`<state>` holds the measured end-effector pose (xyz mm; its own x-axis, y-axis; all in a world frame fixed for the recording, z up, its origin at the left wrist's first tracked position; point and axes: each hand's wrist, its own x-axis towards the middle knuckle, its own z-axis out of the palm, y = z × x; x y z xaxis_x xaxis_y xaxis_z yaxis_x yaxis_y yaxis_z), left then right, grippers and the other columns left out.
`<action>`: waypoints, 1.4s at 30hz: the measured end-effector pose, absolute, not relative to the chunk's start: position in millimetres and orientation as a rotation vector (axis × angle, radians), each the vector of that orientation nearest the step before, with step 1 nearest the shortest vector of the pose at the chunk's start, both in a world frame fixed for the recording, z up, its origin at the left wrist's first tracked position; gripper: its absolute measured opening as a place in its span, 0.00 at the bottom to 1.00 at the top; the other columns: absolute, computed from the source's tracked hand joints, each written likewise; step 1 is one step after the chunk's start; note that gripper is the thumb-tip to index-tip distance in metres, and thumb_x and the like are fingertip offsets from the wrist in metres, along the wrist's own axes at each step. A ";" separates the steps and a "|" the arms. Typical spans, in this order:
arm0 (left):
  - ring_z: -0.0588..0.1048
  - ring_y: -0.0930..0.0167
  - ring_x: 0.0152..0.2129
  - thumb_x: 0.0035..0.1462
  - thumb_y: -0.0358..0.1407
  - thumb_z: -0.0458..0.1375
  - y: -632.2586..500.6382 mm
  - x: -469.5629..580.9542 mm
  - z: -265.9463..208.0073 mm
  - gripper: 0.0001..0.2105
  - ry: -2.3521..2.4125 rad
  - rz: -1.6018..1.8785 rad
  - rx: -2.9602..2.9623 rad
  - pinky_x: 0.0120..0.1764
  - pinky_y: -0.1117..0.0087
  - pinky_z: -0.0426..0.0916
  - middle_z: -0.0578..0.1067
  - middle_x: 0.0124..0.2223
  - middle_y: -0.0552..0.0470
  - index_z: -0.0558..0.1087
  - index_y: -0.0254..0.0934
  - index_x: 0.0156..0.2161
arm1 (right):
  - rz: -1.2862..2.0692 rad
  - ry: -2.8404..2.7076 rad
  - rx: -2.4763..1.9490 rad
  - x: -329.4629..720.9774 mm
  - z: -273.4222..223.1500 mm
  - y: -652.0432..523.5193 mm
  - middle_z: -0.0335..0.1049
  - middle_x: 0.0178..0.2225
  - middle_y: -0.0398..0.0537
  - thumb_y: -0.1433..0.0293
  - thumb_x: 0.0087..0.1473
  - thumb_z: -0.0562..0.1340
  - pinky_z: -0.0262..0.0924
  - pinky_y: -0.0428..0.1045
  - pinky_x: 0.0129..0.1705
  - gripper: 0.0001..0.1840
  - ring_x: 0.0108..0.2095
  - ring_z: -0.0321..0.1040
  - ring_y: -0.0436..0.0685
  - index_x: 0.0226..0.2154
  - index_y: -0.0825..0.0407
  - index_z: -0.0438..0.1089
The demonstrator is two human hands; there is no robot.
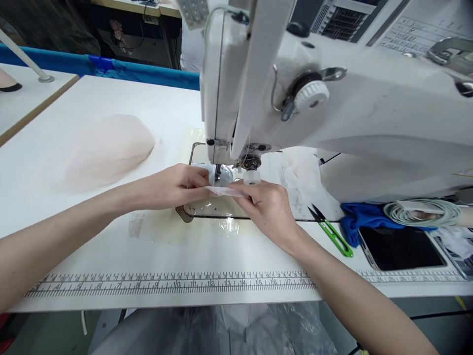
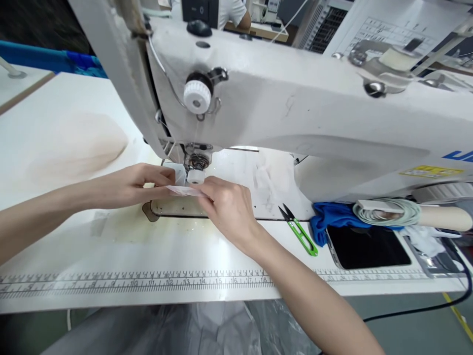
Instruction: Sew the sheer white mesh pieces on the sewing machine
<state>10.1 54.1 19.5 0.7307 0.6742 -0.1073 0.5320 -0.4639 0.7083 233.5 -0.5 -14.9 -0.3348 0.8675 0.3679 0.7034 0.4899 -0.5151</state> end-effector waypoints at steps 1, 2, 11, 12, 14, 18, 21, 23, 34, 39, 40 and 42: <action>0.64 0.77 0.19 0.65 0.43 0.49 52.6 9.0 18.2 0.22 0.898 0.248 2.169 0.24 0.73 0.62 0.66 0.28 0.54 0.71 0.36 0.22 | 0.400 -2.131 -1.277 233.0 -13.8 -1.3 0.77 0.32 0.39 0.70 0.62 0.58 0.57 0.45 0.27 0.12 0.27 0.68 0.48 0.41 0.46 0.77; 0.64 0.77 0.19 0.66 0.43 0.48 50.1 8.1 15.7 0.23 0.882 0.256 2.179 0.24 0.73 0.62 0.66 0.28 0.54 0.71 0.36 0.22 | 0.448 -2.136 -1.259 232.8 -12.7 -2.2 0.78 0.33 0.39 0.71 0.62 0.57 0.58 0.45 0.28 0.12 0.29 0.70 0.48 0.40 0.46 0.77; 0.69 0.68 0.29 0.64 0.27 0.51 4.6 7.3 -23.4 0.12 0.715 0.722 3.121 0.35 0.64 0.64 0.74 0.31 0.50 0.75 0.32 0.46 | 0.047 -2.434 -1.007 235.2 -13.3 -10.0 0.79 0.43 0.42 0.75 0.55 0.62 0.61 0.53 0.42 0.07 0.41 0.70 0.58 0.32 0.51 0.77; 0.71 0.67 0.32 0.63 0.25 0.52 0.2 6.8 -24.5 0.12 0.753 0.711 3.190 0.38 0.62 0.64 0.76 0.35 0.49 0.75 0.31 0.47 | 0.031 -2.443 -0.999 235.0 -13.9 -10.5 0.79 0.42 0.42 0.76 0.55 0.62 0.60 0.53 0.44 0.07 0.41 0.70 0.58 0.32 0.51 0.77; 0.72 0.63 0.44 0.62 0.25 0.52 -5.9 5.2 -24.7 0.15 0.819 0.633 3.268 0.43 0.60 0.63 0.77 0.48 0.45 0.72 0.31 0.52 | 0.031 -2.450 -0.991 234.4 -14.5 -10.9 0.79 0.41 0.41 0.76 0.55 0.61 0.60 0.53 0.46 0.08 0.42 0.70 0.57 0.32 0.52 0.76; 0.68 0.62 0.55 0.65 0.26 0.49 -9.9 2.0 -24.2 0.16 0.865 0.537 3.263 0.49 0.57 0.61 0.72 0.57 0.39 0.68 0.30 0.56 | 0.034 -2.457 -0.989 234.1 -14.9 -10.6 0.79 0.42 0.41 0.76 0.56 0.60 0.59 0.54 0.50 0.08 0.42 0.71 0.57 0.34 0.52 0.76; 0.70 0.63 0.54 0.65 0.26 0.49 -9.7 1.7 -25.2 0.16 0.863 0.559 3.239 0.51 0.55 0.61 0.74 0.55 0.39 0.68 0.29 0.56 | 0.025 -2.463 -0.984 234.1 -15.4 -10.1 0.79 0.42 0.41 0.76 0.56 0.60 0.59 0.54 0.51 0.08 0.42 0.72 0.56 0.34 0.53 0.76; 0.71 0.63 0.53 0.64 0.26 0.50 -8.6 2.1 -25.9 0.16 0.875 0.560 3.232 0.52 0.55 0.60 0.74 0.55 0.40 0.68 0.30 0.56 | 0.017 -2.465 -0.982 233.9 -15.9 -9.4 0.79 0.42 0.41 0.76 0.57 0.60 0.59 0.54 0.51 0.08 0.42 0.72 0.56 0.34 0.53 0.76; 0.75 0.64 0.50 0.65 0.27 0.51 14.2 6.4 -26.1 0.15 0.910 0.654 3.220 0.59 0.53 0.57 0.76 0.52 0.43 0.70 0.34 0.55 | -0.128 -2.383 -1.033 232.4 -25.3 3.6 0.80 0.39 0.43 0.77 0.57 0.60 0.61 0.53 0.50 0.09 0.38 0.73 0.54 0.35 0.52 0.76; 0.74 0.64 0.51 0.66 0.31 0.50 26.4 9.0 -26.2 0.15 0.961 0.629 3.220 0.58 0.51 0.57 0.76 0.53 0.44 0.69 0.36 0.56 | -0.167 -2.386 -1.082 231.2 -28.1 12.5 0.80 0.38 0.45 0.76 0.58 0.60 0.60 0.53 0.50 0.09 0.40 0.73 0.55 0.35 0.52 0.76; 0.74 0.65 0.51 0.66 0.31 0.50 28.1 9.1 -26.6 0.16 0.975 0.624 3.225 0.58 0.51 0.57 0.76 0.53 0.44 0.68 0.37 0.57 | -0.176 -2.380 -1.086 230.7 -28.6 13.8 0.80 0.38 0.44 0.76 0.59 0.60 0.60 0.53 0.51 0.09 0.41 0.73 0.55 0.36 0.51 0.76; 0.74 0.65 0.51 0.66 0.31 0.50 29.9 9.3 -27.2 0.16 0.991 0.627 3.234 0.58 0.51 0.57 0.76 0.53 0.45 0.69 0.38 0.57 | -0.210 -2.362 -1.091 229.5 -29.7 15.0 0.80 0.38 0.43 0.76 0.60 0.59 0.59 0.53 0.52 0.10 0.41 0.72 0.55 0.37 0.50 0.76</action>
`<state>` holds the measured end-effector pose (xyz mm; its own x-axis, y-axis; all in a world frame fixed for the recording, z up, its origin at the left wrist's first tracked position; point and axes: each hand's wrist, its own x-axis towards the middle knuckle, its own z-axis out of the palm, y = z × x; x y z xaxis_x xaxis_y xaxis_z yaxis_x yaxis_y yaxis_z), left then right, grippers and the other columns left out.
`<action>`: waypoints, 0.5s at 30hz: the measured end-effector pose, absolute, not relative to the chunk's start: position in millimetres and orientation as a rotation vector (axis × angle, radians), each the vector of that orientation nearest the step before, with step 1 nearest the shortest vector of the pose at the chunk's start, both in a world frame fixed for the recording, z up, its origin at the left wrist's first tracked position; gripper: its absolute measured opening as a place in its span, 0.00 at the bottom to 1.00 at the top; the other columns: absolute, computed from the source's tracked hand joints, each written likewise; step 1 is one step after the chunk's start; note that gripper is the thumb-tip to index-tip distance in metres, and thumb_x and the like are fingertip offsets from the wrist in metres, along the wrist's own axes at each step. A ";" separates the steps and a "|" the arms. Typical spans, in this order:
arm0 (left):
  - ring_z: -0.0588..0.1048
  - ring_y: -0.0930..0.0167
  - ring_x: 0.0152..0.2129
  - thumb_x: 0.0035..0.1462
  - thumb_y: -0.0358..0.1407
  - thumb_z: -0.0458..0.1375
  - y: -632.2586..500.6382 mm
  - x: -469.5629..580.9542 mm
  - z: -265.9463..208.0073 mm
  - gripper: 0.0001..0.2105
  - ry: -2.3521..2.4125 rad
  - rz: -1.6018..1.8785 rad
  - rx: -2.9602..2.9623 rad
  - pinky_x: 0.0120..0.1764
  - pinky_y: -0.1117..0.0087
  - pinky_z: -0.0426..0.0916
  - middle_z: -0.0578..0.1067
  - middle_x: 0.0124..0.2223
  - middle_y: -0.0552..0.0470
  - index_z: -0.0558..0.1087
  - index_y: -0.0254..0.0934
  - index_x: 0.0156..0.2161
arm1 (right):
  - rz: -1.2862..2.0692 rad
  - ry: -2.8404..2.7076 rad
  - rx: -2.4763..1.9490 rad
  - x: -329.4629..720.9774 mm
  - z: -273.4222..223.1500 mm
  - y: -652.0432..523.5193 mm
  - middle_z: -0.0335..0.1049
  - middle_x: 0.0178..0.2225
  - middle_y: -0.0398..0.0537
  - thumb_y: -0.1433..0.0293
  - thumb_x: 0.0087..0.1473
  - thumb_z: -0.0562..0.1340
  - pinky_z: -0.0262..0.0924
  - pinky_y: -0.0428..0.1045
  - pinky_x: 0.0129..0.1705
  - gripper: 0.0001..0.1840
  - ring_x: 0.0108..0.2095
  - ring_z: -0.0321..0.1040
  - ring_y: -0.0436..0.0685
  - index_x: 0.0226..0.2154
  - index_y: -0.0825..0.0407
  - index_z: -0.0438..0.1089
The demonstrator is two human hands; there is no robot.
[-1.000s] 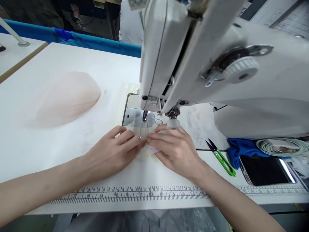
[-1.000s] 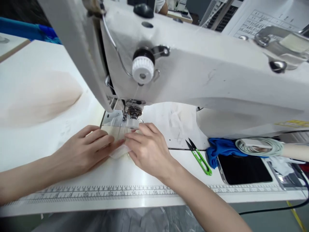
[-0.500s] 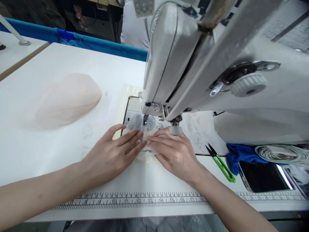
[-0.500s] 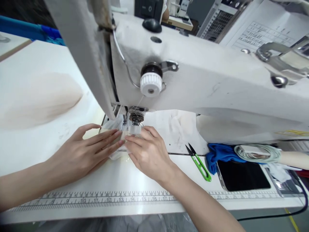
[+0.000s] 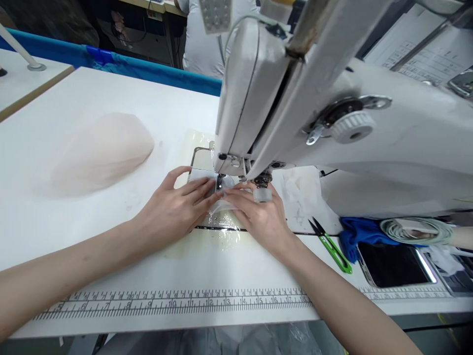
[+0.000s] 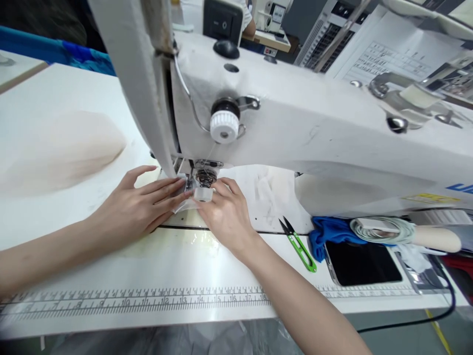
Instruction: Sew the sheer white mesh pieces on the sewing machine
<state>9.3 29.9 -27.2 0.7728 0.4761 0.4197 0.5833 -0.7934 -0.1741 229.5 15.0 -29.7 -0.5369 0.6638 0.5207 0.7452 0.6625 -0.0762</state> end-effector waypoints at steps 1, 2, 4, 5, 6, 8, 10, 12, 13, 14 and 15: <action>0.74 0.65 0.50 0.65 0.30 0.51 29.9 9.6 -27.1 0.15 -0.821 -0.528 -2.666 0.57 0.52 0.57 0.76 0.53 0.45 0.70 0.38 0.55 | -0.230 -2.355 -1.099 228.7 -30.2 14.8 0.80 0.38 0.43 0.75 0.60 0.58 0.59 0.53 0.52 0.10 0.41 0.72 0.55 0.36 0.50 0.76; 0.74 0.64 0.49 0.65 0.30 0.51 29.3 9.8 -26.7 0.15 -0.826 -0.543 -2.657 0.56 0.52 0.59 0.76 0.53 0.46 0.71 0.38 0.53 | -0.250 -2.351 -1.113 228.0 -30.8 14.2 0.80 0.38 0.44 0.74 0.60 0.59 0.59 0.54 0.53 0.10 0.42 0.72 0.55 0.37 0.50 0.76; 0.76 0.64 0.43 0.63 0.29 0.52 27.1 10.4 -24.8 0.12 -0.852 -0.590 -2.628 0.49 0.56 0.63 0.78 0.50 0.48 0.75 0.38 0.48 | -0.276 -2.353 -1.148 226.4 -31.4 12.1 0.79 0.37 0.44 0.73 0.60 0.59 0.59 0.54 0.52 0.10 0.41 0.71 0.55 0.38 0.50 0.76; 0.76 0.65 0.40 0.63 0.29 0.52 26.0 10.6 -23.3 0.11 -0.879 -0.609 -2.623 0.44 0.58 0.65 0.79 0.48 0.50 0.76 0.38 0.45 | -0.274 -2.359 -1.154 225.8 -31.5 10.9 0.79 0.35 0.44 0.73 0.59 0.59 0.59 0.54 0.52 0.10 0.41 0.71 0.55 0.38 0.49 0.77; 0.76 0.66 0.36 0.63 0.29 0.52 25.2 10.6 -21.4 0.11 -0.912 -0.625 -2.638 0.40 0.60 0.65 0.80 0.45 0.51 0.77 0.38 0.43 | -0.262 -2.361 -1.152 225.4 -31.4 9.9 0.79 0.33 0.44 0.75 0.59 0.59 0.60 0.53 0.50 0.11 0.39 0.71 0.55 0.39 0.49 0.77; 0.74 0.69 0.30 0.64 0.30 0.50 25.4 10.1 -16.6 0.12 -1.027 -0.640 -2.756 0.33 0.64 0.64 0.80 0.41 0.52 0.76 0.38 0.41 | -0.204 -2.339 -1.131 225.2 -31.1 8.8 0.78 0.29 0.44 0.78 0.58 0.58 0.62 0.51 0.47 0.13 0.36 0.71 0.53 0.39 0.49 0.77; 0.74 0.71 0.28 0.64 0.31 0.48 28.9 9.3 -10.8 0.13 -1.189 -0.643 -2.938 0.29 0.68 0.64 0.79 0.38 0.52 0.76 0.37 0.40 | -0.113 -2.272 -1.131 225.7 -31.0 9.3 0.77 0.28 0.44 0.77 0.59 0.58 0.63 0.49 0.44 0.13 0.33 0.71 0.53 0.39 0.50 0.77; 0.74 0.72 0.27 0.64 0.31 0.47 35.4 9.2 -5.1 0.13 -1.321 -0.630 -3.079 0.26 0.72 0.64 0.78 0.37 0.51 0.75 0.36 0.40 | -0.019 -2.200 -1.180 226.4 -31.3 10.9 0.76 0.30 0.44 0.75 0.61 0.57 0.64 0.48 0.41 0.12 0.32 0.71 0.52 0.39 0.50 0.76; 0.75 0.72 0.27 0.63 0.31 0.47 39.2 9.5 -2.6 0.13 -1.358 -0.617 -3.121 0.26 0.73 0.65 0.77 0.36 0.52 0.75 0.36 0.39 | 0.020 -2.175 -1.213 226.6 -31.6 11.7 0.76 0.31 0.44 0.73 0.61 0.57 0.65 0.48 0.41 0.11 0.33 0.71 0.52 0.38 0.50 0.76; 0.75 0.72 0.28 0.63 0.32 0.47 43.2 10.3 -0.6 0.13 -1.368 -0.603 -3.153 0.26 0.73 0.65 0.77 0.36 0.52 0.75 0.36 0.39 | 0.048 -2.154 -1.246 226.8 -31.9 12.5 0.76 0.31 0.44 0.72 0.61 0.57 0.65 0.48 0.40 0.11 0.33 0.72 0.52 0.38 0.49 0.76; 0.75 0.72 0.28 0.62 0.32 0.48 47.0 11.2 0.7 0.12 -1.371 -0.592 -3.172 0.27 0.73 0.65 0.76 0.36 0.52 0.75 0.37 0.39 | 0.067 -2.140 -1.272 226.8 -32.1 13.3 0.76 0.31 0.44 0.72 0.62 0.57 0.65 0.49 0.40 0.11 0.33 0.72 0.53 0.37 0.49 0.75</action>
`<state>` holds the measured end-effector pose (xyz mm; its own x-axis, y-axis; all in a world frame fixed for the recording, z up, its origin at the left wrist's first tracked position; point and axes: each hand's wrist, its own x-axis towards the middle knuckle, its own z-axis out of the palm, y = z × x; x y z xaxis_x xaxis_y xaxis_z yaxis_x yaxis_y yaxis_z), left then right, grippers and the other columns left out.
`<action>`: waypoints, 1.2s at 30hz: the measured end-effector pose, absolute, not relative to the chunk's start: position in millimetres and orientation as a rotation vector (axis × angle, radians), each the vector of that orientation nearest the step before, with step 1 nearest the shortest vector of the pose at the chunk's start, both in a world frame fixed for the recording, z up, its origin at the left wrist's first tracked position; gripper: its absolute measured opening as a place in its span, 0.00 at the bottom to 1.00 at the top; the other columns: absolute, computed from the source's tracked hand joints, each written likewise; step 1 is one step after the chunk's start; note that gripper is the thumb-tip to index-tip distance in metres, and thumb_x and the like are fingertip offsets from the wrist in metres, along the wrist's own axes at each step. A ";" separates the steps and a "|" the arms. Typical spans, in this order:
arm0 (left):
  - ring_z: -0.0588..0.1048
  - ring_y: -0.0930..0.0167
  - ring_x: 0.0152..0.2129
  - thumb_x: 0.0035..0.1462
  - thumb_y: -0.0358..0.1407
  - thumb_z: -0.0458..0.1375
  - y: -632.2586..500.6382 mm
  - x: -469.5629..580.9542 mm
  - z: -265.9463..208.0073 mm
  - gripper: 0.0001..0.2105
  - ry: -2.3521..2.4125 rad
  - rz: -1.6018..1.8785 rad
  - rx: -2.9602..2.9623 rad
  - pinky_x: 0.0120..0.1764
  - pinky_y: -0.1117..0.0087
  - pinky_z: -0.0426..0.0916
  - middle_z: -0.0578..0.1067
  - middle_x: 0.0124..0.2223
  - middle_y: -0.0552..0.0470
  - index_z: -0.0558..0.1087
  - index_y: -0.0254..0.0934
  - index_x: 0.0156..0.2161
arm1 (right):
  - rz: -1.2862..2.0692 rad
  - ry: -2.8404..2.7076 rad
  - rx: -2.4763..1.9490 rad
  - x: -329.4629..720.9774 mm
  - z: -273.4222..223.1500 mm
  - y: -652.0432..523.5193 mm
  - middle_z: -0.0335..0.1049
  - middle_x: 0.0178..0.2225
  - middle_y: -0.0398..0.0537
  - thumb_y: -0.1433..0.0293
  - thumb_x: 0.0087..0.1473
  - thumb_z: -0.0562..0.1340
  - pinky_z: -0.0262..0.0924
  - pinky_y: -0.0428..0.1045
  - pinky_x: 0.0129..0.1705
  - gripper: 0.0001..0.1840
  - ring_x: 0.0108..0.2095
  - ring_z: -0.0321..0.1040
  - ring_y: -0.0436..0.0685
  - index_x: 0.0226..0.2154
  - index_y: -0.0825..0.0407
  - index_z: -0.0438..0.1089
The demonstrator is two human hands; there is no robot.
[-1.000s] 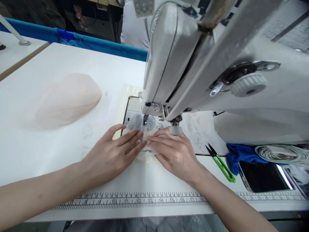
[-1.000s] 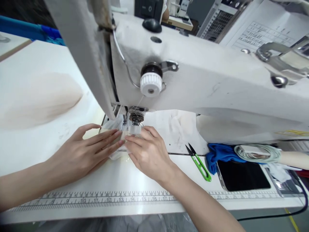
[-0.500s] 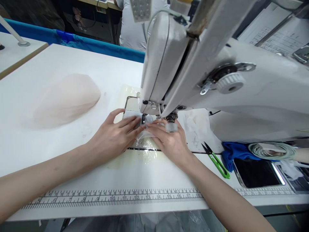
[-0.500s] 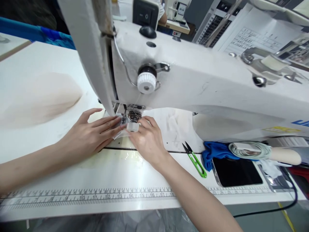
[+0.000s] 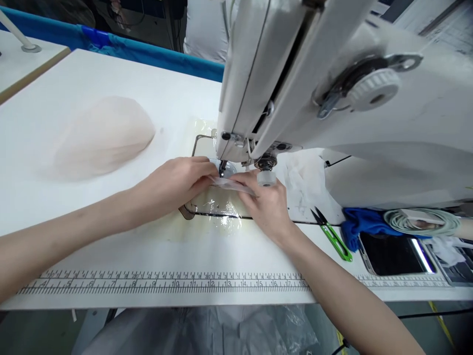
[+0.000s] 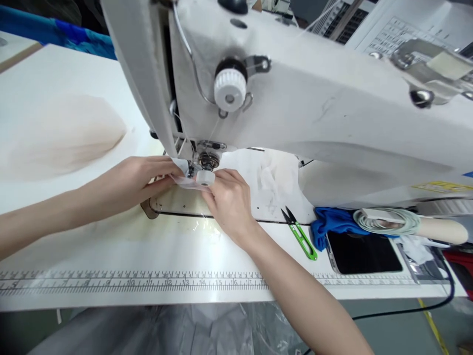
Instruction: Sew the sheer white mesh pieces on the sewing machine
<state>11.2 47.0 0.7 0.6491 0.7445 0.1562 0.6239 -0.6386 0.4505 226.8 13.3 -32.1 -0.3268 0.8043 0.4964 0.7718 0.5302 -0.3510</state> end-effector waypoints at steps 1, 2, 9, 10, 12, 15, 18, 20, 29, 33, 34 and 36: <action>0.74 0.72 0.27 0.62 0.33 0.49 50.6 12.4 1.4 0.12 1.077 0.457 2.504 0.27 0.73 0.66 0.76 0.36 0.52 0.75 0.37 0.39 | 0.078 -2.129 -1.289 226.8 -32.2 13.9 0.76 0.31 0.44 0.71 0.62 0.57 0.65 0.49 0.40 0.10 0.33 0.72 0.53 0.37 0.49 0.75; 0.74 0.72 0.26 0.61 0.33 0.50 53.6 13.5 1.5 0.11 1.071 0.448 2.495 0.27 0.73 0.66 0.75 0.35 0.52 0.76 0.37 0.38 | 0.084 -2.119 -1.295 226.7 -32.2 14.4 0.76 0.31 0.44 0.72 0.62 0.57 0.65 0.49 0.40 0.10 0.33 0.72 0.53 0.36 0.50 0.75; 0.73 0.72 0.27 0.62 0.36 0.50 65.2 15.7 -3.9 0.14 0.939 0.489 2.509 0.31 0.72 0.68 0.75 0.36 0.51 0.78 0.38 0.36 | 0.087 -2.093 -1.263 226.1 -31.3 15.1 0.77 0.32 0.45 0.72 0.61 0.58 0.65 0.49 0.39 0.09 0.34 0.73 0.55 0.35 0.50 0.75; 0.73 0.72 0.28 0.63 0.36 0.49 65.9 15.0 -4.3 0.15 0.926 0.497 2.518 0.32 0.72 0.68 0.75 0.36 0.50 0.78 0.37 0.35 | 0.085 -2.095 -1.264 226.1 -31.1 14.8 0.77 0.32 0.46 0.72 0.61 0.58 0.65 0.50 0.39 0.10 0.34 0.73 0.55 0.35 0.51 0.75; 0.73 0.73 0.27 0.63 0.36 0.49 66.5 13.3 -5.0 0.16 0.904 0.490 2.538 0.31 0.72 0.68 0.75 0.35 0.50 0.78 0.36 0.33 | 0.084 -2.107 -1.266 226.1 -30.6 13.9 0.77 0.31 0.46 0.71 0.62 0.57 0.65 0.50 0.38 0.11 0.33 0.73 0.55 0.35 0.51 0.75; 0.72 0.72 0.28 0.63 0.35 0.49 63.6 10.1 -8.3 0.15 0.829 0.472 2.700 0.32 0.71 0.67 0.73 0.35 0.48 0.79 0.36 0.35 | 0.064 -2.155 -1.253 226.5 -30.9 11.3 0.77 0.29 0.44 0.69 0.63 0.57 0.65 0.50 0.39 0.11 0.29 0.72 0.53 0.35 0.50 0.76; 0.71 0.70 0.30 0.64 0.33 0.48 52.7 7.9 -14.3 0.14 0.762 0.492 3.004 0.33 0.67 0.67 0.74 0.35 0.47 0.78 0.37 0.40 | -0.021 -2.232 -1.159 226.8 -31.3 7.0 0.79 0.31 0.43 0.73 0.62 0.57 0.64 0.51 0.45 0.10 0.31 0.73 0.52 0.36 0.50 0.75; 0.71 0.69 0.30 0.65 0.32 0.49 41.0 7.6 -17.5 0.13 0.785 0.544 3.171 0.34 0.65 0.66 0.75 0.34 0.49 0.77 0.38 0.44 | -0.082 -2.294 -1.105 226.7 -30.3 3.5 0.80 0.37 0.42 0.76 0.60 0.57 0.63 0.52 0.49 0.11 0.36 0.75 0.52 0.36 0.50 0.75; 0.70 0.67 0.54 0.63 0.25 0.51 7.3 6.6 -18.7 0.14 0.932 0.566 3.334 0.48 0.63 0.63 0.77 0.51 0.50 0.71 0.37 0.52 | -0.131 -2.406 -1.066 227.3 -25.4 -1.4 0.79 0.42 0.42 0.80 0.58 0.57 0.63 0.56 0.55 0.14 0.41 0.75 0.53 0.36 0.49 0.76; 0.70 0.65 0.55 0.63 0.24 0.52 8.0 5.8 -20.3 0.14 0.936 0.552 3.340 0.50 0.61 0.63 0.78 0.49 0.50 0.69 0.35 0.52 | -0.171 -2.396 -1.053 227.7 -27.2 -0.2 0.79 0.41 0.43 0.79 0.58 0.59 0.63 0.56 0.56 0.12 0.40 0.76 0.54 0.36 0.50 0.76; 0.70 0.65 0.55 0.63 0.24 0.52 8.5 5.8 -20.7 0.15 0.939 0.558 3.333 0.50 0.61 0.63 0.79 0.49 0.51 0.69 0.35 0.53 | -0.173 -2.399 -1.056 227.6 -27.5 -0.1 0.79 0.41 0.43 0.79 0.58 0.59 0.63 0.56 0.56 0.12 0.40 0.76 0.54 0.36 0.50 0.76; 0.71 0.66 0.54 0.63 0.23 0.51 10.2 5.9 -21.4 0.15 0.940 0.578 3.319 0.50 0.61 0.62 0.79 0.49 0.51 0.68 0.35 0.53 | -0.167 -2.406 -1.073 227.2 -28.2 0.5 0.80 0.39 0.43 0.79 0.58 0.59 0.64 0.56 0.55 0.12 0.40 0.76 0.54 0.37 0.50 0.76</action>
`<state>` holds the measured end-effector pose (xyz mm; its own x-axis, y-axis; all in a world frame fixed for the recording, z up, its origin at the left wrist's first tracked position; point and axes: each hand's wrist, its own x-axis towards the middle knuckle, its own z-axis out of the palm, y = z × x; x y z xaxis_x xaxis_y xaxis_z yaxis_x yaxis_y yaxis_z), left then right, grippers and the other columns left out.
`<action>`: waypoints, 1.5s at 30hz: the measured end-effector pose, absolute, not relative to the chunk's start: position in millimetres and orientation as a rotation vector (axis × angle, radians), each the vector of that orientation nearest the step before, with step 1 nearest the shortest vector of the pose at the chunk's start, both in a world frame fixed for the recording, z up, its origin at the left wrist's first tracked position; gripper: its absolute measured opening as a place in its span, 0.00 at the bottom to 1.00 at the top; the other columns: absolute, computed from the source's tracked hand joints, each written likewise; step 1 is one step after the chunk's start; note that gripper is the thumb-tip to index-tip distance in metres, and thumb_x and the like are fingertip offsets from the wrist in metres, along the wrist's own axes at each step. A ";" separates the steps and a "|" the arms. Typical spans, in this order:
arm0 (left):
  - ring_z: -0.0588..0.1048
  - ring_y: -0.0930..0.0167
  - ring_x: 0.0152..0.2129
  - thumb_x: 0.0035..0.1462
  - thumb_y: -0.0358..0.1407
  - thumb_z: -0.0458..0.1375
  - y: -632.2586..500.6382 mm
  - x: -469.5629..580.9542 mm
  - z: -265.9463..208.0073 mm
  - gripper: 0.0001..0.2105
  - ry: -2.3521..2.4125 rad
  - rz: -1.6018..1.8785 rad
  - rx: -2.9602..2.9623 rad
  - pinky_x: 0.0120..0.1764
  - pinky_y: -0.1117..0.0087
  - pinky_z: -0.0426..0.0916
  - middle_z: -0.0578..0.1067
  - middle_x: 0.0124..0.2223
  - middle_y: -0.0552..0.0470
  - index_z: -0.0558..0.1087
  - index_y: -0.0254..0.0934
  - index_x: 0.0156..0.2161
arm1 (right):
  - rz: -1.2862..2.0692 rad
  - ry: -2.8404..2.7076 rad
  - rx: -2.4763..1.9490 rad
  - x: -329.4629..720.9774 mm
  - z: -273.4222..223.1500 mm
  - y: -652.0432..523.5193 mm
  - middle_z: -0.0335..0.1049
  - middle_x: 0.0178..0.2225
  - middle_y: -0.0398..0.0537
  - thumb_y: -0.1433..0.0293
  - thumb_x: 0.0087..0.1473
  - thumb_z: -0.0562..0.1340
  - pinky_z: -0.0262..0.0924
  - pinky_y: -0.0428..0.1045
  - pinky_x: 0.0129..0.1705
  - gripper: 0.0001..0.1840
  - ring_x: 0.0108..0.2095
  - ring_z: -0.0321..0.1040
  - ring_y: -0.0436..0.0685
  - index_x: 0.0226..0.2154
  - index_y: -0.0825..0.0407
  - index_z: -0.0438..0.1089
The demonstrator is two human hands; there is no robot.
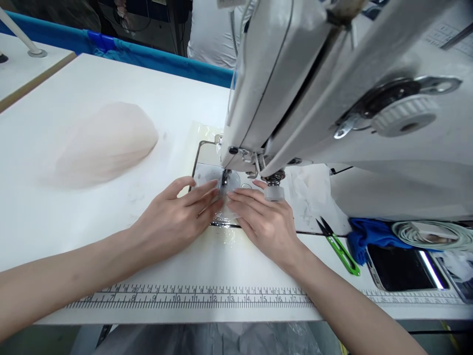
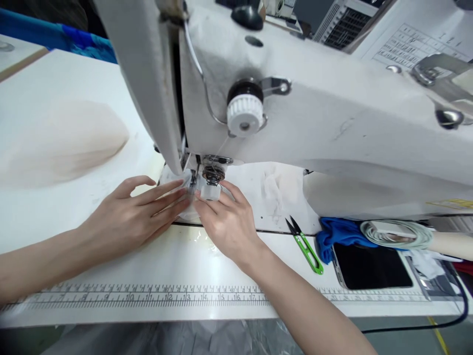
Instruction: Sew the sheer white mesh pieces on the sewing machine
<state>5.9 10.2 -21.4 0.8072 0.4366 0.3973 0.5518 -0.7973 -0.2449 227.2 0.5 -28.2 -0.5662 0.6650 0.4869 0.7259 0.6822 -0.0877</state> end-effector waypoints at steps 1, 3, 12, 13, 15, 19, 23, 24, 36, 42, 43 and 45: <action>0.71 0.66 0.54 0.63 0.24 0.51 11.5 5.9 -22.0 0.15 -0.756 -0.472 -2.642 0.51 0.61 0.62 0.79 0.49 0.51 0.68 0.36 0.53 | -0.164 -2.408 -1.082 227.0 -28.7 1.0 0.80 0.39 0.44 0.79 0.58 0.58 0.64 0.56 0.55 0.12 0.40 0.75 0.54 0.37 0.50 0.76; 0.71 0.67 0.54 0.64 0.24 0.50 14.5 5.8 -23.1 0.15 -0.772 -0.470 -2.646 0.52 0.61 0.62 0.79 0.48 0.51 0.69 0.37 0.53 | -0.167 -2.407 -1.098 226.5 -30.2 2.5 0.80 0.37 0.44 0.78 0.59 0.58 0.64 0.56 0.54 0.13 0.39 0.75 0.54 0.38 0.49 0.76; 0.72 0.68 0.53 0.66 0.27 0.48 21.4 7.1 -24.0 0.13 -0.804 -0.495 -2.596 0.54 0.60 0.59 0.78 0.50 0.50 0.71 0.35 0.51 | -0.235 -2.399 -1.092 226.0 -33.7 6.6 0.80 0.40 0.44 0.78 0.60 0.58 0.63 0.55 0.53 0.12 0.41 0.75 0.54 0.40 0.50 0.76; 0.73 0.68 0.52 0.66 0.27 0.49 21.0 7.5 -23.6 0.13 -0.802 -0.502 -2.587 0.53 0.60 0.59 0.78 0.50 0.50 0.71 0.35 0.51 | -0.245 -2.395 -1.083 226.0 -33.5 6.4 0.79 0.40 0.44 0.78 0.60 0.58 0.62 0.55 0.54 0.12 0.41 0.75 0.54 0.40 0.51 0.76; 0.73 0.68 0.51 0.65 0.26 0.50 20.2 8.1 -23.0 0.12 -0.787 -0.525 -2.575 0.53 0.59 0.60 0.79 0.49 0.50 0.72 0.34 0.49 | -0.264 -2.390 -1.073 226.0 -33.1 6.1 0.79 0.40 0.44 0.78 0.60 0.58 0.62 0.55 0.54 0.12 0.42 0.75 0.54 0.40 0.50 0.76; 0.74 0.68 0.51 0.65 0.25 0.50 19.9 8.3 -23.5 0.12 -0.794 -0.532 -2.575 0.53 0.60 0.60 0.79 0.48 0.51 0.72 0.34 0.48 | -0.292 -2.403 -1.080 225.8 -33.2 6.4 0.79 0.41 0.43 0.77 0.61 0.57 0.61 0.55 0.55 0.13 0.41 0.74 0.53 0.40 0.50 0.76; 0.74 0.68 0.51 0.65 0.25 0.50 21.9 7.3 -25.9 0.12 -0.797 -0.524 -2.585 0.54 0.59 0.59 0.79 0.49 0.51 0.72 0.34 0.49 | -0.313 -2.400 -1.073 226.0 -34.5 8.1 0.80 0.40 0.43 0.77 0.61 0.57 0.60 0.54 0.56 0.12 0.41 0.74 0.53 0.40 0.51 0.76; 0.74 0.68 0.50 0.65 0.25 0.50 22.5 7.0 -26.5 0.12 -0.797 -0.529 -2.586 0.54 0.59 0.59 0.79 0.49 0.50 0.72 0.34 0.49 | -0.313 -2.398 -1.070 226.0 -34.7 8.6 0.80 0.39 0.44 0.78 0.60 0.57 0.61 0.54 0.56 0.12 0.41 0.74 0.53 0.40 0.52 0.76; 0.77 0.69 0.47 0.66 0.28 0.49 31.7 8.5 -30.8 0.11 -0.802 -0.602 -2.595 0.55 0.59 0.59 0.80 0.47 0.50 0.72 0.34 0.48 | -0.318 -2.433 -1.124 226.4 -32.7 10.6 0.79 0.41 0.46 0.77 0.61 0.56 0.61 0.57 0.58 0.13 0.43 0.74 0.54 0.42 0.53 0.75; 0.76 0.67 0.48 0.66 0.27 0.49 35.5 7.9 -32.3 0.12 -0.830 -0.591 -2.634 0.57 0.56 0.59 0.78 0.50 0.50 0.72 0.35 0.49 | -0.340 -2.441 -1.142 226.4 -35.3 12.6 0.78 0.44 0.47 0.77 0.61 0.56 0.59 0.58 0.60 0.13 0.44 0.74 0.55 0.43 0.53 0.74; 0.76 0.67 0.48 0.65 0.27 0.49 36.0 7.9 -32.6 0.13 -0.839 -0.592 -2.643 0.57 0.55 0.59 0.78 0.50 0.50 0.73 0.36 0.49 | -0.344 -2.438 -1.148 226.4 -36.0 12.9 0.78 0.44 0.46 0.77 0.62 0.56 0.60 0.58 0.59 0.13 0.44 0.74 0.55 0.43 0.52 0.74; 0.76 0.67 0.48 0.66 0.27 0.49 36.8 8.0 -32.8 0.13 -0.847 -0.598 -2.657 0.57 0.55 0.60 0.78 0.50 0.50 0.73 0.36 0.49 | -0.345 -2.437 -1.157 226.2 -36.7 13.2 0.78 0.45 0.45 0.77 0.62 0.57 0.60 0.58 0.59 0.13 0.45 0.74 0.55 0.43 0.51 0.74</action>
